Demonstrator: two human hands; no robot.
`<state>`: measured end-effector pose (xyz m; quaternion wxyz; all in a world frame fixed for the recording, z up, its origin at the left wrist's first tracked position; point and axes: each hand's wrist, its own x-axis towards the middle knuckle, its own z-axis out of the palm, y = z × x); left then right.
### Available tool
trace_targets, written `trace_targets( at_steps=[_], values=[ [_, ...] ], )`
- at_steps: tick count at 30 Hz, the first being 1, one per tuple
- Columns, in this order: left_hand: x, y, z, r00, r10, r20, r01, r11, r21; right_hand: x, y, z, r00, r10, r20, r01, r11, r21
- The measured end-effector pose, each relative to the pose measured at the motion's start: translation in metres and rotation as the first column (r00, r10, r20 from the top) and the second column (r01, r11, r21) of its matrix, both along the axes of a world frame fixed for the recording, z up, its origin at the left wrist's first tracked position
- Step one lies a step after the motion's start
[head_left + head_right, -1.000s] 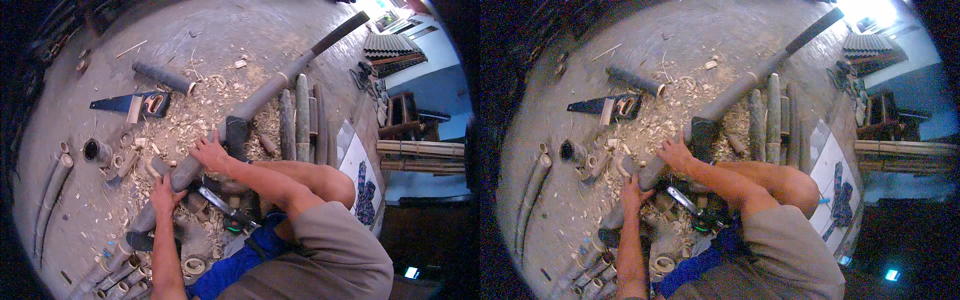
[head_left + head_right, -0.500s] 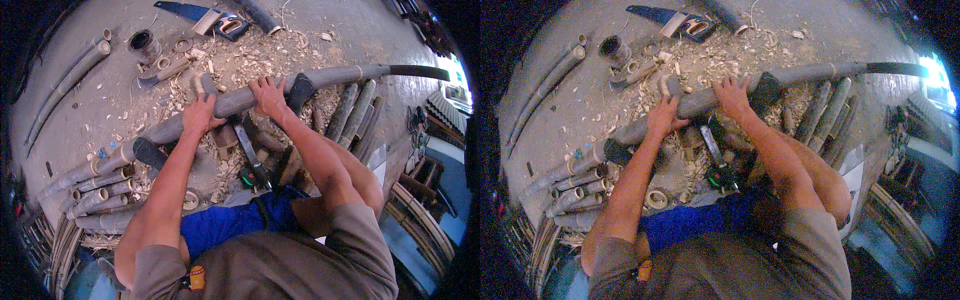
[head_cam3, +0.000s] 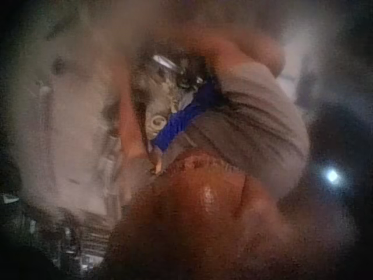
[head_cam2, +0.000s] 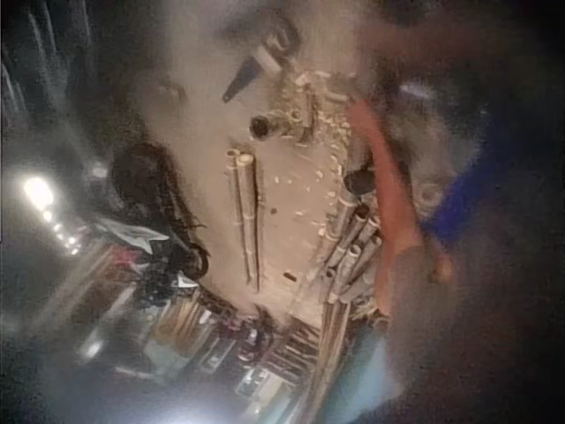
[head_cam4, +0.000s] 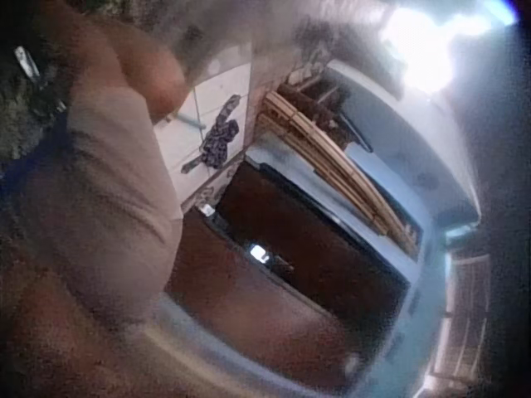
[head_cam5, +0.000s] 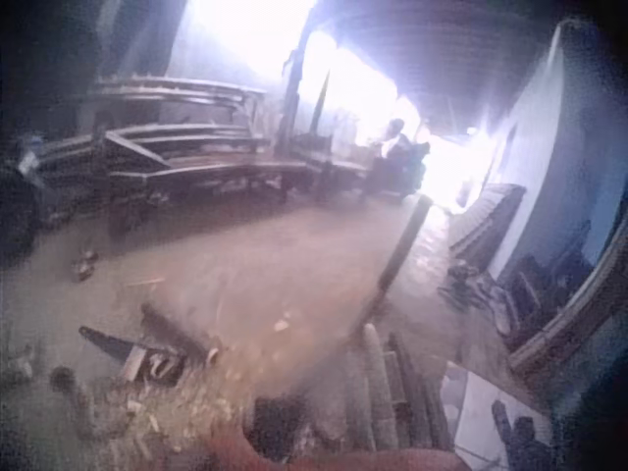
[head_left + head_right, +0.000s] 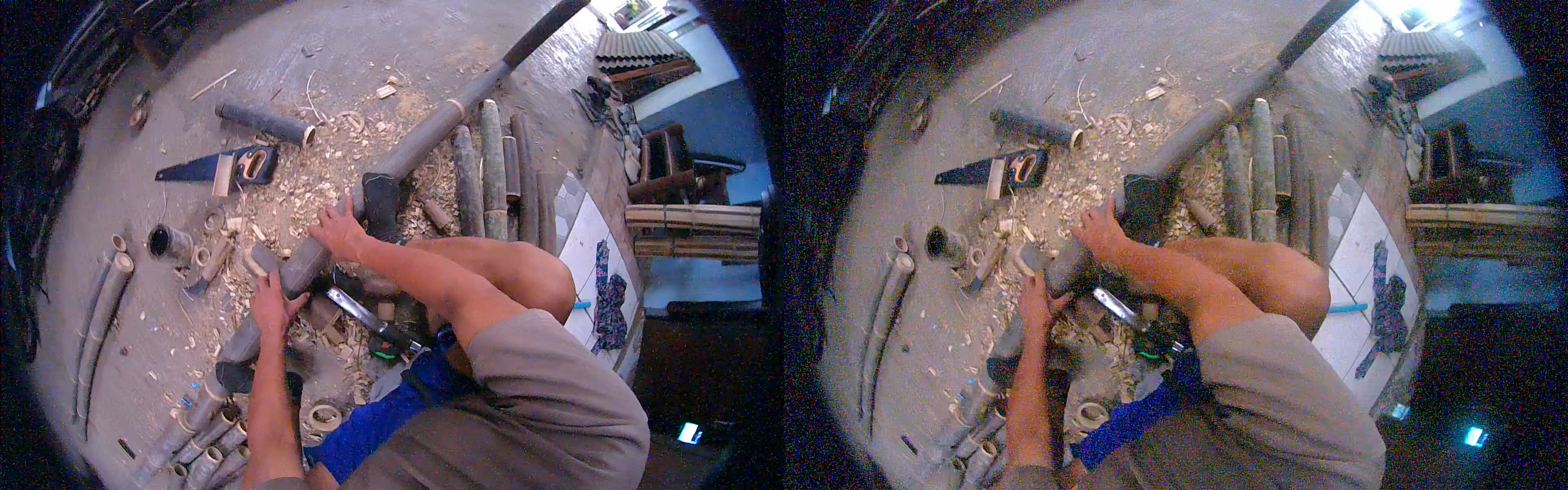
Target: The person measures bamboo poles with a tape measure, marks them with a knife, and cuts them using a hand saw. The person then splits the cut sections with a machete and fits smaller bamboo pieces into the larger ones.
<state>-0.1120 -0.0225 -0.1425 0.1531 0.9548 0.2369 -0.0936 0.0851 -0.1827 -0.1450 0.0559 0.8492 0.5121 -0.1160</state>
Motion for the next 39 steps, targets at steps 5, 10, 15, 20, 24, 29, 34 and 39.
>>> trace_targets(
  at_steps=[5, 10, 15, 20, 24, 29, 34, 39],
  values=[
    [-0.008, 0.004, -0.005, 1.0, -0.018, -0.01, 0.018, 1.0, 0.015, -0.003, 0.005, -0.006, 1.0, -0.029, -0.012, 0.029, 0.999, 0.015],
    [-0.005, 0.01, -0.009, 0.996, 0.004, -0.092, -0.009, 0.998, -0.057, -0.005, 0.008, -0.002, 0.998, -0.052, -0.041, 0.053, 0.998, 0.025],
    [-0.009, 0.008, -0.018, 0.999, -0.008, -0.039, 0.007, 1.0, -0.025, -0.004, 0.007, 0.003, 0.995, -0.058, -0.075, 0.057, 0.998, -0.023],
    [-0.004, -0.001, 0.004, 0.992, 0.039, -0.118, -0.04, 0.999, -0.008, -0.008, 0.01, 0.022, 0.996, -0.05, -0.069, 0.042, 0.993, -0.114],
    [-0.006, 0.0, 0.006, 0.997, 0.03, -0.065, -0.033, 0.998, -0.051, -0.007, 0.009, 0.02, 0.997, -0.044, -0.061, 0.038, 0.994, -0.099],
    [-0.008, 0.002, 0.001, 0.999, 0.042, -0.025, -0.043, 0.998, -0.052, -0.006, 0.005, -0.002, 1.0, -0.012, 0.022, 0.013, 1.0, -0.014],
    [-0.018, 0.016, 0.007, 0.998, -0.01, -0.063, 0.004, 0.995, -0.104, -0.004, 0.002, -0.015, 0.999, -0.034, 0.022, 0.034, 0.999, 0.024],
    [-0.044, 0.045, -0.026, 0.995, -0.002, -0.098, -0.009, 0.993, -0.114, -0.004, 0.004, -0.013, 0.999, -0.036, 0.022, 0.035, 0.999, 0.032]
  ],
)
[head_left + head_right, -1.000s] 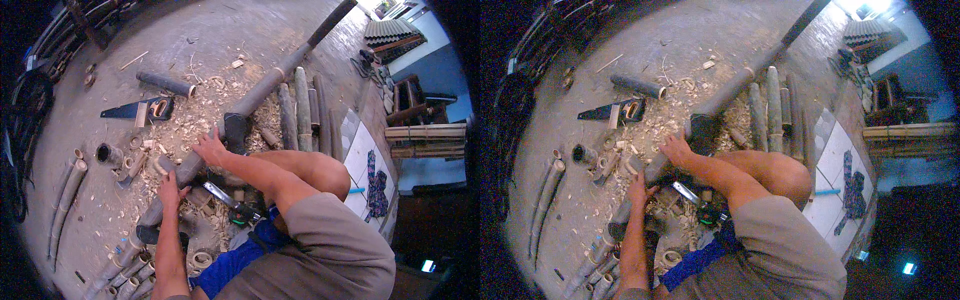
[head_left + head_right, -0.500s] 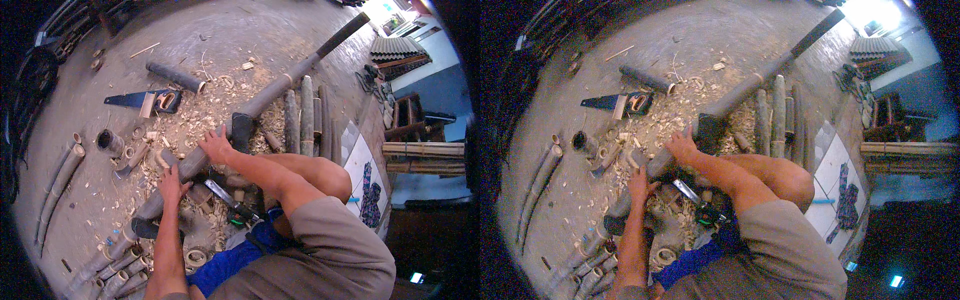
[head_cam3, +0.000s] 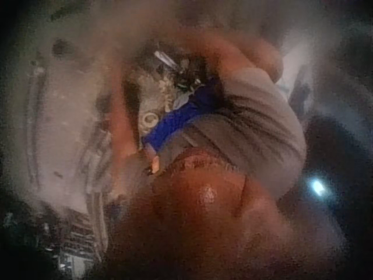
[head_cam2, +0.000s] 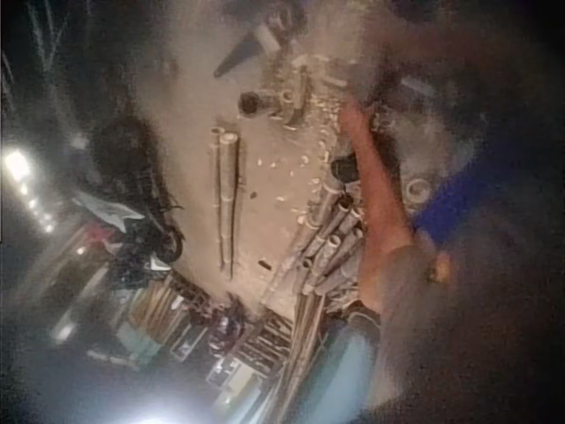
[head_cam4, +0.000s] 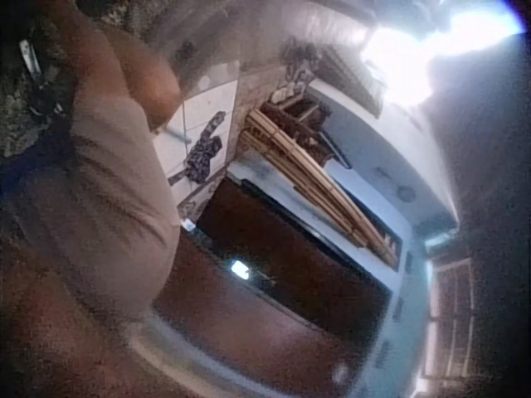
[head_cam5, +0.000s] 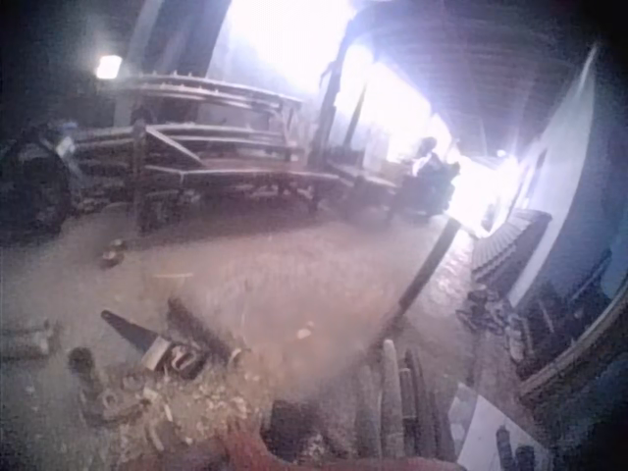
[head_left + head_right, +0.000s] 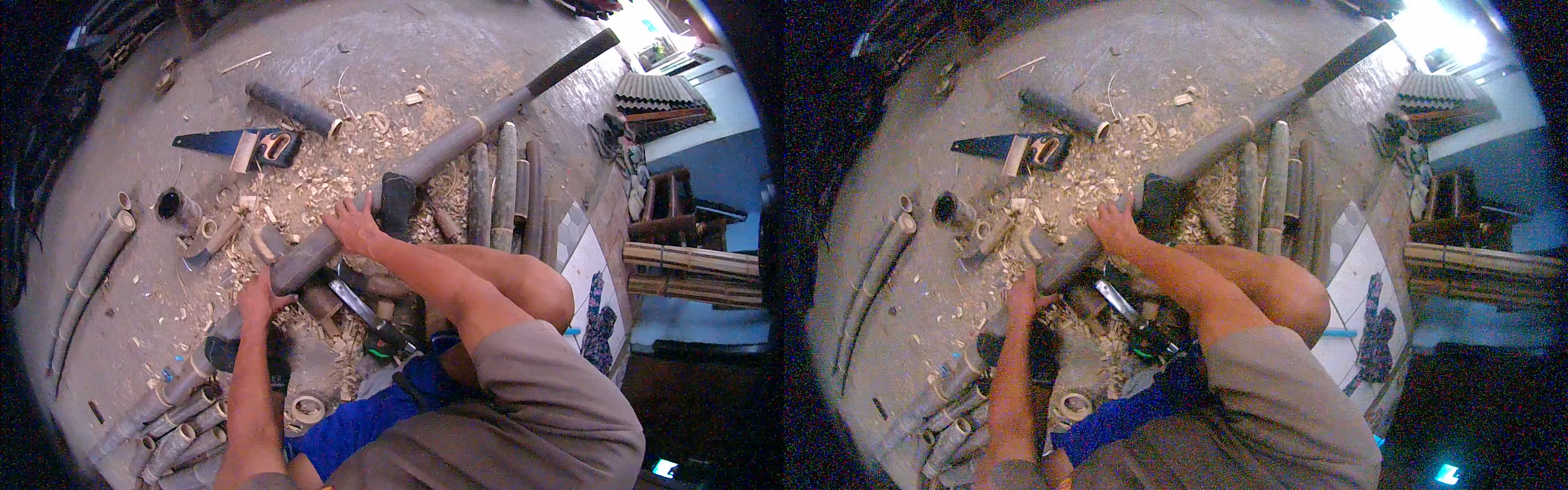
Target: The person measures bamboo poles with a tape measure, marks them with a knife, and cuts them using a hand saw. The person then splits the cut sections with a machete and fits smaller bamboo pieces into the larger ones.
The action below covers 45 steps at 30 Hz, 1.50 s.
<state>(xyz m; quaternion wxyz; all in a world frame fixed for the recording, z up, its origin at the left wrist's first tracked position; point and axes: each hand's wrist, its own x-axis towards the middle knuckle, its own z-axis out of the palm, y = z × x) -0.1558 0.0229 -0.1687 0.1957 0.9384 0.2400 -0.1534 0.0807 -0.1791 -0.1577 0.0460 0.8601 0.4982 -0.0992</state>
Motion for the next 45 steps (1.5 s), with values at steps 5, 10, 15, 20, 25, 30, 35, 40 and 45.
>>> trace_targets(
  at_steps=[5, 10, 15, 20, 25, 30, 35, 40, 45],
  values=[
    [0.008, -0.006, 0.015, 0.997, 0.053, -0.063, -0.054, 0.999, -0.003, -0.002, 0.005, 0.022, 0.997, -0.001, -0.082, -0.008, 0.995, -0.104],
    [0.004, -0.006, 0.006, 1.0, 0.026, 0.006, -0.026, 0.998, 0.049, -0.001, 0.003, 0.015, 0.999, 0.016, -0.029, -0.019, 0.994, -0.106],
    [0.004, -0.008, 0.02, 0.998, 0.055, 0.01, -0.055, 0.998, 0.031, 0.0, 0.01, 0.019, 0.996, -0.014, -0.083, 0.005, 0.994, -0.113],
    [0.008, -0.012, 0.026, 0.999, 0.046, -0.009, -0.045, 0.999, 0.027, 0.0, 0.006, 0.005, 0.999, -0.028, -0.02, 0.026, 0.993, -0.115],
    [-0.003, -0.008, 0.011, 0.998, 0.039, 0.049, -0.041, 0.999, 0.034, -0.003, 0.008, 0.019, 0.998, -0.018, -0.06, 0.009, 0.99, -0.143],
    [0.003, -0.01, -0.001, 0.999, 0.029, -0.03, -0.028, 0.998, 0.057, -0.003, 0.003, 0.005, 0.999, -0.033, -0.014, 0.032, 0.996, -0.088],
    [-0.003, -0.003, -0.009, 0.999, 0.024, 0.025, -0.025, 0.998, 0.055, -0.003, 0.005, 0.005, 1.0, -0.027, -0.008, 0.026, 0.993, -0.112],
    [0.003, -0.006, -0.008, 0.998, -0.008, 0.07, 0.004, 0.998, 0.061, 0.003, 0.007, -0.001, 0.998, -0.067, 0.006, 0.067, 0.982, -0.177],
    [0.005, -0.009, 0.01, 0.999, 0.034, 0.003, -0.034, 0.997, 0.067, 0.002, 0.002, 0.002, 0.998, -0.066, -0.025, 0.062, 0.989, -0.136]
  ],
)
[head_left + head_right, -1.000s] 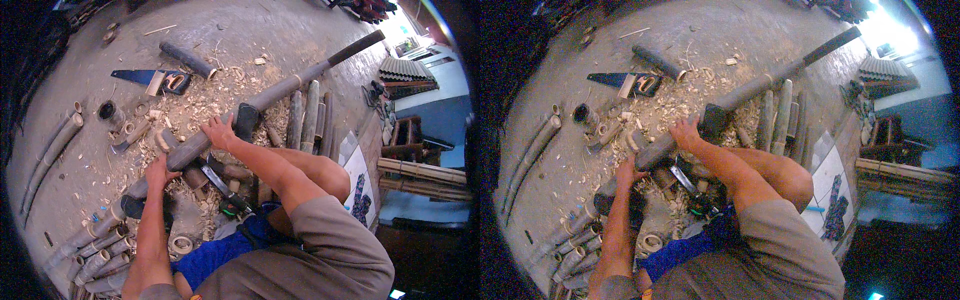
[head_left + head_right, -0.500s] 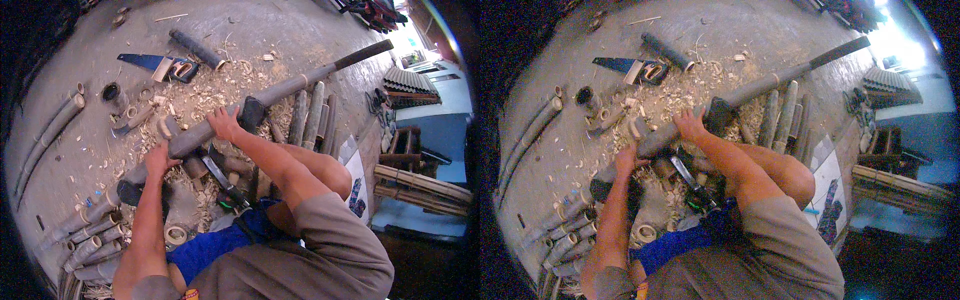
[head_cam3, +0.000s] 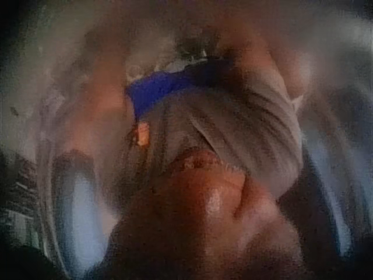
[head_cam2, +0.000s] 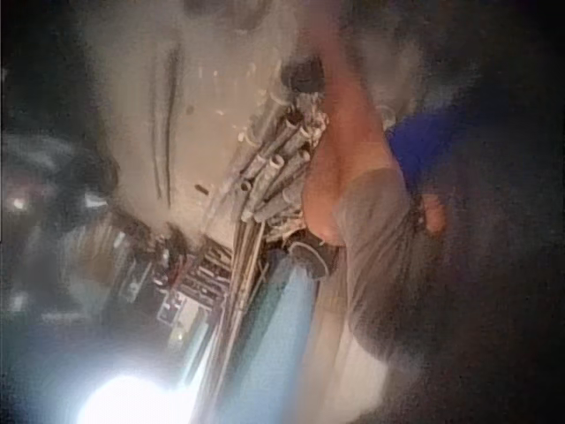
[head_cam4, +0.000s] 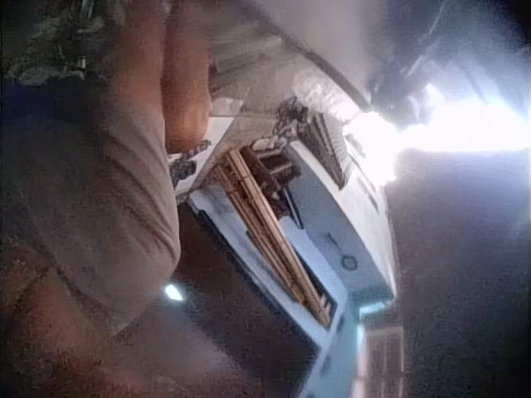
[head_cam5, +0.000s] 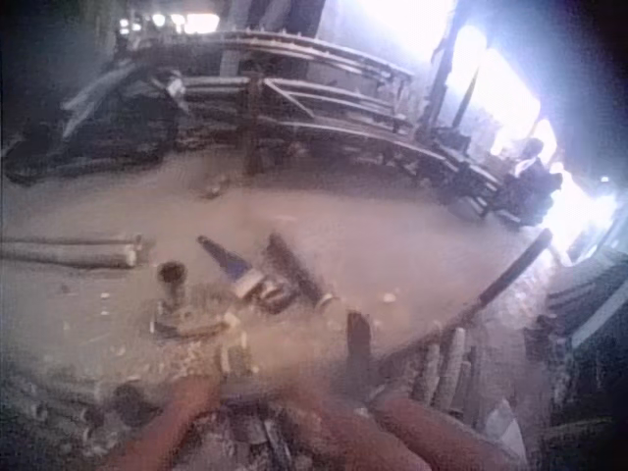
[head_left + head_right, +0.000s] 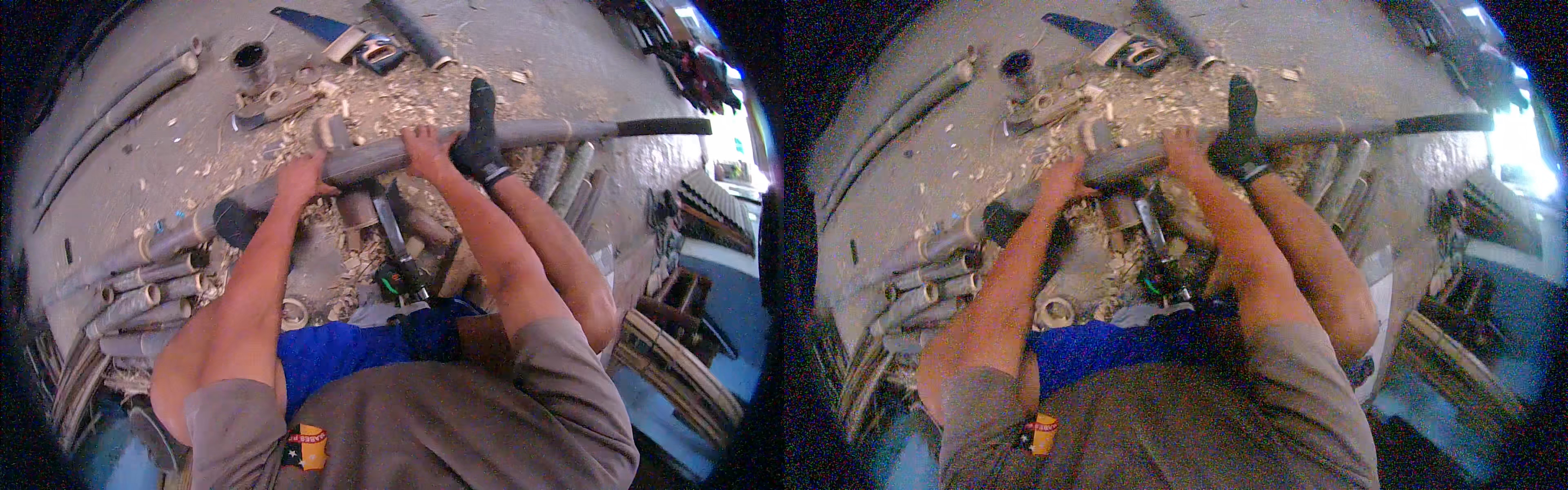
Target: The person measures bamboo poles with a tape measure, marks them with a knife, and cuts them using a hand saw. The person then splits the cut sections with a machete and fits smaller bamboo pieces into the larger ones.
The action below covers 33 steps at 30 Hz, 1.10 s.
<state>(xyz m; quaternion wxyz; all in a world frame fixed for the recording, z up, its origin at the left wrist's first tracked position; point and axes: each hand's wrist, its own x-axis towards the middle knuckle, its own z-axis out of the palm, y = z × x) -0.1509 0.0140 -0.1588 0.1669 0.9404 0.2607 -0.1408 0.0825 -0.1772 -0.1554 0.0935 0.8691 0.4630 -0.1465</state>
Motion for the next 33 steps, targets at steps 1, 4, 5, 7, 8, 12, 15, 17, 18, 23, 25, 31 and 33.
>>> trace_targets(
  at_steps=[1, 4, 5, 7, 8, 12, 15, 17, 18, 23, 25, 31, 33],
  values=[
    [-0.001, 0.0, 0.0, 1.0, 0.005, 0.007, -0.005, 1.0, -0.004, 0.0, 0.002, 0.006, 1.0, 0.002, -0.021, -0.002, 1.0, -0.019],
    [-0.005, -0.001, 0.004, 1.0, 0.02, 0.004, -0.019, 0.999, -0.031, -0.004, 0.013, 0.017, 0.999, -0.009, -0.053, 0.005, 0.997, -0.073],
    [-0.011, 0.0, 0.005, 0.999, 0.035, -0.008, -0.035, 0.998, -0.043, -0.007, 0.015, 0.013, 0.999, 0.012, -0.034, -0.014, 0.998, -0.055],
    [-0.015, -0.001, 0.0, 0.998, 0.026, 0.051, -0.021, 0.994, -0.104, -0.008, 0.015, 0.006, 0.997, 0.075, -0.012, -0.075, 0.997, -0.017],
    [-0.016, 0.001, -0.003, 0.997, 0.036, 0.063, -0.028, 0.992, -0.124, -0.001, 0.014, 0.004, 0.995, 0.082, -0.053, -0.086, 0.994, -0.069],
    [-0.011, -0.004, -0.003, 0.995, 0.003, 0.101, -0.001, 1.0, -0.014, 0.001, 0.007, 0.011, 0.996, 0.083, -0.038, -0.086, 0.994, -0.061],
    [-0.008, -0.006, 0.01, 0.998, 0.043, 0.039, -0.04, 0.998, -0.055, 0.004, 0.004, 0.006, 0.996, 0.088, -0.029, -0.09, 0.995, -0.052],
    [-0.01, -0.007, 0.003, 0.994, 0.048, 0.102, -0.046, 0.999, -0.023, 0.008, 0.005, -0.001, 0.993, 0.101, -0.052, -0.102, 0.995, -0.014],
    [-0.014, -0.008, 0.001, 0.992, 0.068, 0.105, -0.065, 0.997, -0.03, 0.009, 0.006, -0.006, 0.992, 0.108, -0.06, -0.107, 0.994, 0.011],
    [-0.014, -0.008, 0.009, 0.993, 0.042, 0.113, -0.039, 0.999, -0.027, 0.008, 0.006, -0.002, 0.992, 0.107, -0.063, -0.106, 0.994, 0.03],
    [-0.012, -0.007, 0.007, 0.993, 0.038, 0.113, -0.035, 0.999, -0.028, 0.016, 0.002, -0.012, 0.988, 0.135, -0.074, -0.129, 0.988, 0.083],
    [-0.008, -0.005, 0.002, 0.997, 0.008, 0.072, -0.006, 0.999, -0.034, 0.016, 0.002, -0.008, 0.983, 0.182, 0.031, -0.181, 0.983, -0.013],
    [-0.006, -0.003, -0.002, 0.998, -0.009, 0.067, 0.011, 1.0, -0.025, 0.015, 0.006, 0.001, 0.987, 0.163, -0.009, -0.163, 0.986, -0.033]
  ],
)
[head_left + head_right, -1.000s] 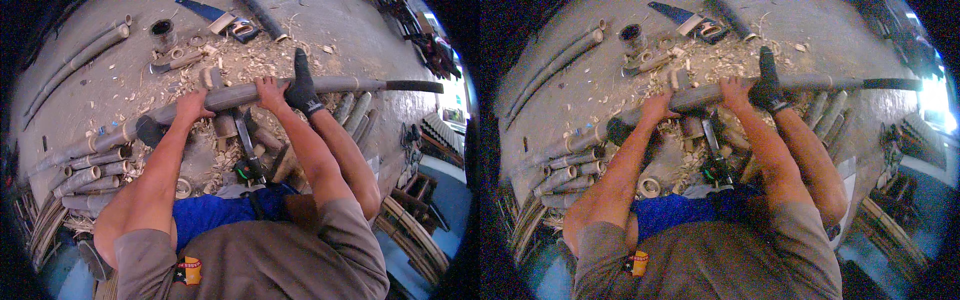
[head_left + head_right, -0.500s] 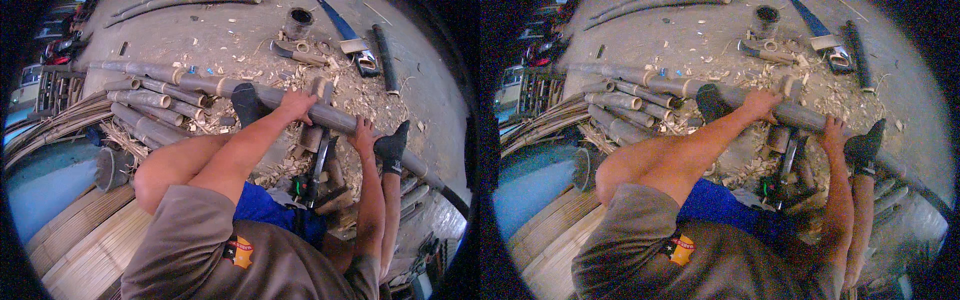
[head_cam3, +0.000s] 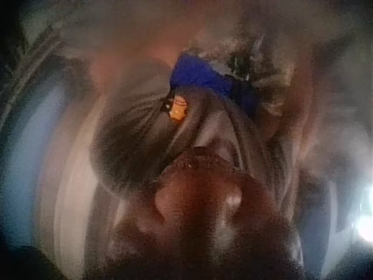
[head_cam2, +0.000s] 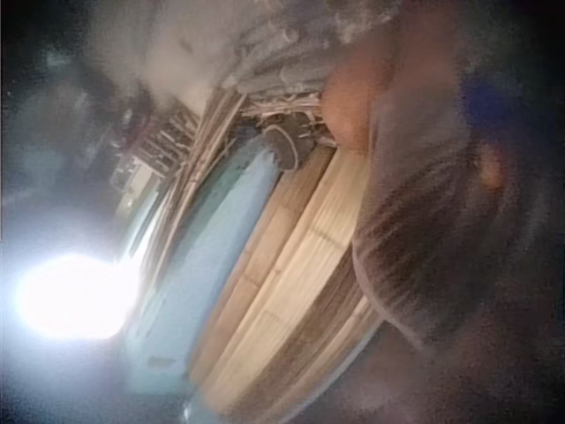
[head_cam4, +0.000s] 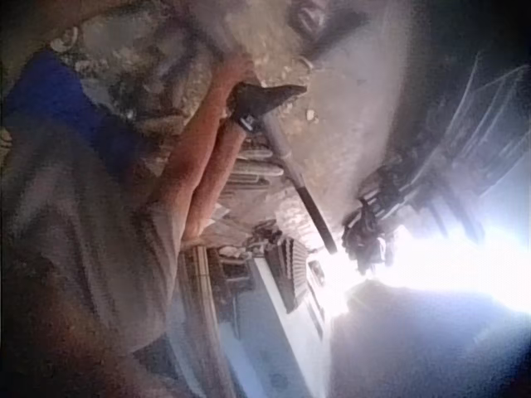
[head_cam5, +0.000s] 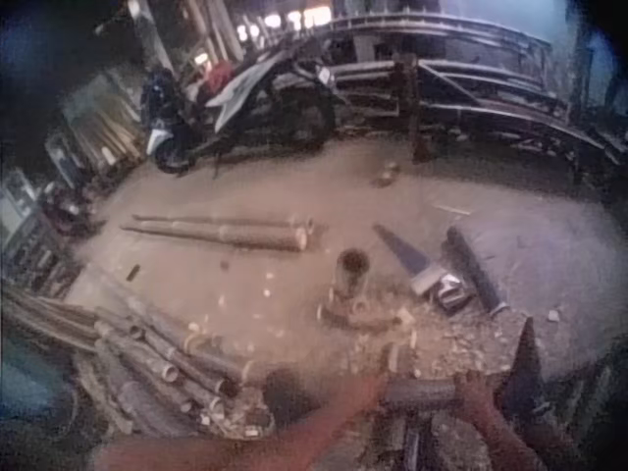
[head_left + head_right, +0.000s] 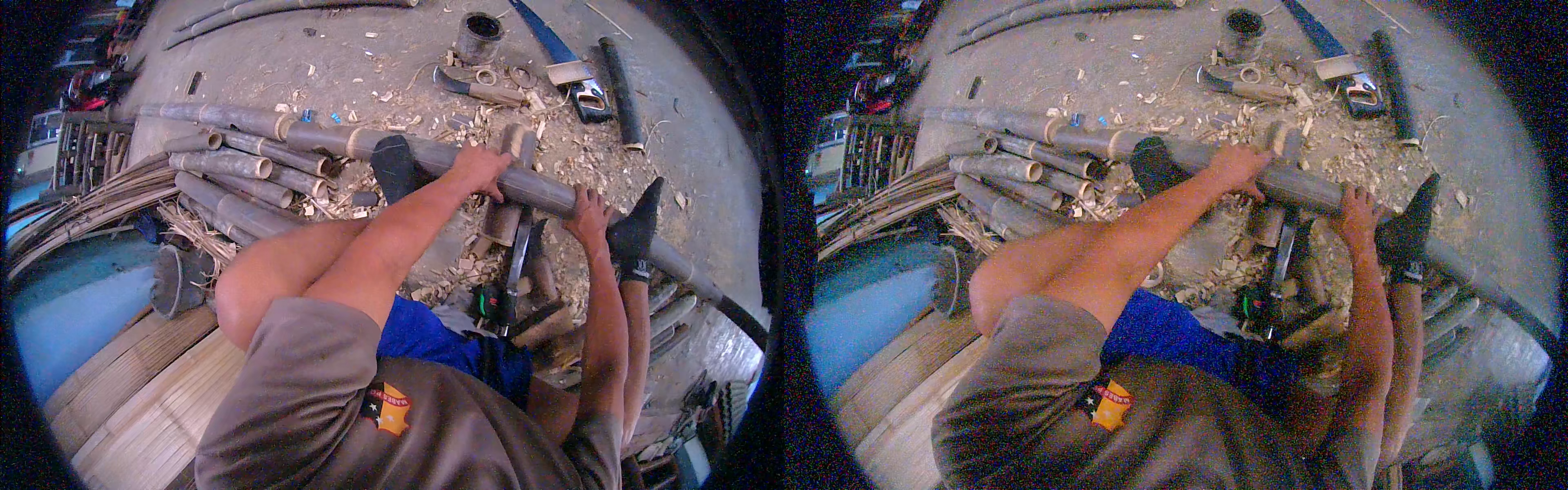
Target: The person measures bamboo poles with a tape measure, marks them with a knife, and cuts them using a hand saw. The person then splits the cut sections with a machete and fits smaller bamboo pieces into the larger ones.
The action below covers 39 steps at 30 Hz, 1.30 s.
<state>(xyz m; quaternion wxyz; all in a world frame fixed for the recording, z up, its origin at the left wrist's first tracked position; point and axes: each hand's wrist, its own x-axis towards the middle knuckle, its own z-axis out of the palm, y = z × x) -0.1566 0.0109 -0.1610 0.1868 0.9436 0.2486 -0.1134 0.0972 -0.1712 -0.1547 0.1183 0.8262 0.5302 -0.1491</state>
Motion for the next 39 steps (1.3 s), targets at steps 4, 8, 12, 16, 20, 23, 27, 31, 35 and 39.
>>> trace_targets(
  at_steps=[4, 8, 12, 16, 20, 23, 27, 31, 35, 39],
  values=[
    [0.003, 0.003, -0.016, 1.0, 0.024, 0.012, -0.023, 0.998, -0.051, -0.003, -0.001, 0.002, 0.997, 0.036, 0.066, -0.037, 0.999, 0.012],
    [-0.004, 0.01, -0.03, 1.0, 0.009, 0.025, -0.006, 0.994, -0.105, -0.005, 0.002, 0.001, 0.999, 0.041, 0.014, -0.041, 0.999, 0.02],
    [-0.003, 0.005, -0.009, 0.996, -0.01, 0.087, 0.013, 0.999, -0.039, -0.004, -0.005, -0.004, 0.999, 0.021, 0.042, -0.023, 0.998, 0.053],
    [0.004, 0.0, 0.008, 0.996, 0.017, -0.089, -0.019, 1.0, -0.023, -0.008, -0.003, 0.003, 1.0, 0.008, 0.006, -0.009, 0.997, 0.081],
    [0.001, 0.002, 0.007, 0.995, 0.024, -0.1, -0.028, 0.999, -0.041, -0.01, -0.007, -0.005, 0.999, 0.008, 0.05, -0.015, 0.991, 0.133],
    [0.009, -0.001, 0.026, 0.981, 0.048, -0.19, -0.059, 0.997, -0.05, -0.012, -0.007, -0.002, 0.999, 0.002, 0.033, -0.006, 0.992, 0.123],
    [0.008, 0.0, 0.018, 0.986, 0.045, -0.161, -0.051, 0.998, -0.035, -0.012, -0.008, 0.005, 0.999, -0.011, -0.041, 0.017, 0.989, 0.146],
    [0.011, -0.003, 0.025, 0.99, 0.041, -0.136, -0.044, 0.999, -0.017, -0.014, -0.009, 0.004, 1.0, -0.002, 0.022, -0.003, 0.976, 0.218],
    [0.011, -0.001, 0.02, 0.991, 0.022, -0.128, -0.025, 0.999, -0.021, -0.01, -0.013, -0.005, 0.999, 0.013, 0.051, -0.026, 0.966, 0.258],
    [0.013, -0.001, 0.022, 0.991, 0.009, -0.131, -0.01, 1.0, -0.006, -0.006, -0.015, -0.021, 0.994, 0.018, 0.111, -0.052, 0.95, 0.307]
  ],
)
